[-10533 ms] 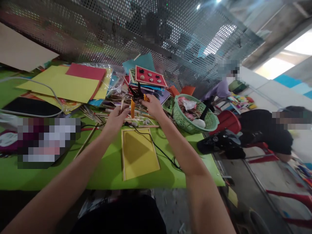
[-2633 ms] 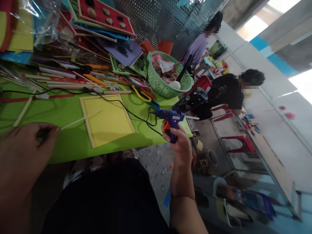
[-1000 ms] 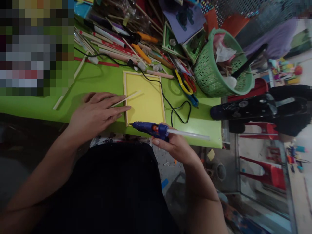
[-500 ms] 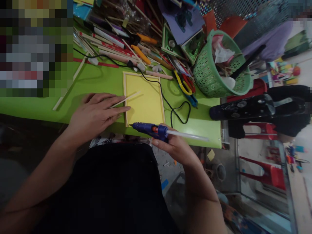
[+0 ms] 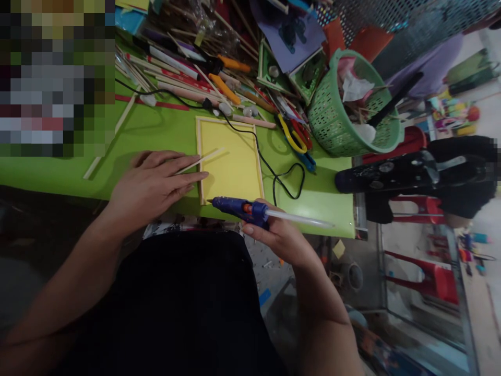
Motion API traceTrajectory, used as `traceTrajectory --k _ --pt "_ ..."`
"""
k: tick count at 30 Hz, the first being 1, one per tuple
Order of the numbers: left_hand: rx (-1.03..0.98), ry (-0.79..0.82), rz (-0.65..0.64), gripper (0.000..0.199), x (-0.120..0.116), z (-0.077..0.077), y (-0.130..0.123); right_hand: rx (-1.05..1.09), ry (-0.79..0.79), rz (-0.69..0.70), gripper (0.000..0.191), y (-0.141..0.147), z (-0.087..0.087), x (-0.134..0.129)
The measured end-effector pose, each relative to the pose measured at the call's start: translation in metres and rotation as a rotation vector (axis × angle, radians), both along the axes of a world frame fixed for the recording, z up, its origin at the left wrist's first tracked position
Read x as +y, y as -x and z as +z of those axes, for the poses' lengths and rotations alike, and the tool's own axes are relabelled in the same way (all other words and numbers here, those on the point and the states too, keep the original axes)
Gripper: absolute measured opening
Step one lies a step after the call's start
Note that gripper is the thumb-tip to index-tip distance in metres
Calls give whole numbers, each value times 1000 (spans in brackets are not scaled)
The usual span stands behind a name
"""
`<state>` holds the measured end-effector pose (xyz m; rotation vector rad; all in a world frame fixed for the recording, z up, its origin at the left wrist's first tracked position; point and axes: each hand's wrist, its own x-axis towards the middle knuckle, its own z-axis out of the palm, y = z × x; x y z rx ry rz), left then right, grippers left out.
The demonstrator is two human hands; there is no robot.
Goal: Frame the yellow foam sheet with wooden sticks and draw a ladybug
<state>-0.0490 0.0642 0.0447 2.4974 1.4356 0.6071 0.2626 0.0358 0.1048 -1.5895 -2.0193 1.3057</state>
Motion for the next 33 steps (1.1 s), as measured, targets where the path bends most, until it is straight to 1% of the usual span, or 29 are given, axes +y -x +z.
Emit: traceTrajectory --k 5,9,12,18,23,27,30,33 --pt "11 -49 10 34 0 -1 -1 -25 -29 30 42 1 -1 1" --pt "26 -30 -5 37 0 1 0 -71 -22 -13 38 -6 2 -1" --pt "27 -21 -7 38 0 2 0 -60 -22 -32 37 -7 2 -3" --pt "38 -20 -6 38 1 1 0 -45 -13 35 39 1 2 0" --pt "37 7 -9 38 1 4 0 -95 -23 -9 38 -9 4 0" --pt "51 -4 -14 38 0 5 1 -58 -33 -70 38 -19 4 -4" --pt "41 -23 -6 36 0 3 1 -30 -29 -98 39 -19 4 -5" --pt "29 -30 -4 35 1 0 1 -22 -10 -98 41 -15 5 -4"
